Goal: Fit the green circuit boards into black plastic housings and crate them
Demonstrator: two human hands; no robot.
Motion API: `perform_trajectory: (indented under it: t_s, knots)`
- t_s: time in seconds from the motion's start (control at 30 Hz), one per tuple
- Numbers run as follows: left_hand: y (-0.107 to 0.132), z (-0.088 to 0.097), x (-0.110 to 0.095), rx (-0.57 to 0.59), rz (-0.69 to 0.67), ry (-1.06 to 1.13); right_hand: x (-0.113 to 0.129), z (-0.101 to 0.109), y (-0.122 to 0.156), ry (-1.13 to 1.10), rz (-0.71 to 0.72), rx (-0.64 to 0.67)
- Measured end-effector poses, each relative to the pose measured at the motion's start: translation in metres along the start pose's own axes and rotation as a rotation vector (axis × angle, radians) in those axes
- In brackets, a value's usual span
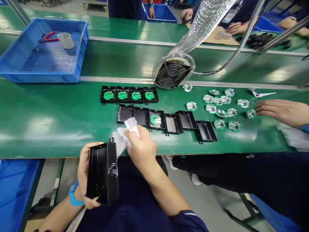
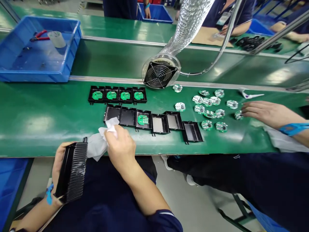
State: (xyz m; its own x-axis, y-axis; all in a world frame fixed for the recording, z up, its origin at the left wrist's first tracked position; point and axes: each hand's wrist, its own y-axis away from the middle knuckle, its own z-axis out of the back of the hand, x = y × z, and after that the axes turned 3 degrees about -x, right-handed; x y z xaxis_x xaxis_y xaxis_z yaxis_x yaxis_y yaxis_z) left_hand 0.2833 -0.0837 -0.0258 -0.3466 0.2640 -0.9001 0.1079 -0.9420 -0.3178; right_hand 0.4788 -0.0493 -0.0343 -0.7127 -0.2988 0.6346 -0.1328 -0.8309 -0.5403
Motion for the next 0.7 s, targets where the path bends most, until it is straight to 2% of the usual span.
perform_trajectory:
  t_s: [0.03, 0.1, 0.2, 0.27, 0.43, 0.57, 0.63, 0.7]
  knots:
    - [0.001, 0.001, -0.001, 0.065, -0.018, 0.039, 0.007, 0.005, -0.004, -0.056, 0.039, 0.011]
    - [0.001, 0.002, 0.001, 0.152, -0.064, 0.077, 0.018, 0.020, -0.009, -0.330, 0.061, 0.098]
    - [-0.003, 0.004, 0.008, 0.139, -0.121, 0.049, 0.026, 0.040, -0.008, -0.741, -0.029, 0.289]
    - [-0.007, 0.005, 0.010, 0.097, -0.171, 0.023, 0.028, 0.043, -0.003, -0.881, -0.103, 0.360]
    - [-0.011, 0.010, 0.010, 0.037, -0.286, -0.131, 0.032, 0.016, 0.011, -0.992, -0.261, 0.247]
    - [-0.012, 0.014, 0.017, -0.042, -0.449, -0.254, 0.040, -0.002, 0.017, -1.240, -0.521, 0.291]
    - [-0.011, 0.013, 0.022, -0.085, -0.526, -0.294, 0.043, -0.004, 0.018, -1.289, -0.610, 0.210]
    - [-0.010, 0.011, 0.025, -0.125, -0.529, -0.309, 0.046, -0.006, 0.019, -1.267, -0.641, 0.123]
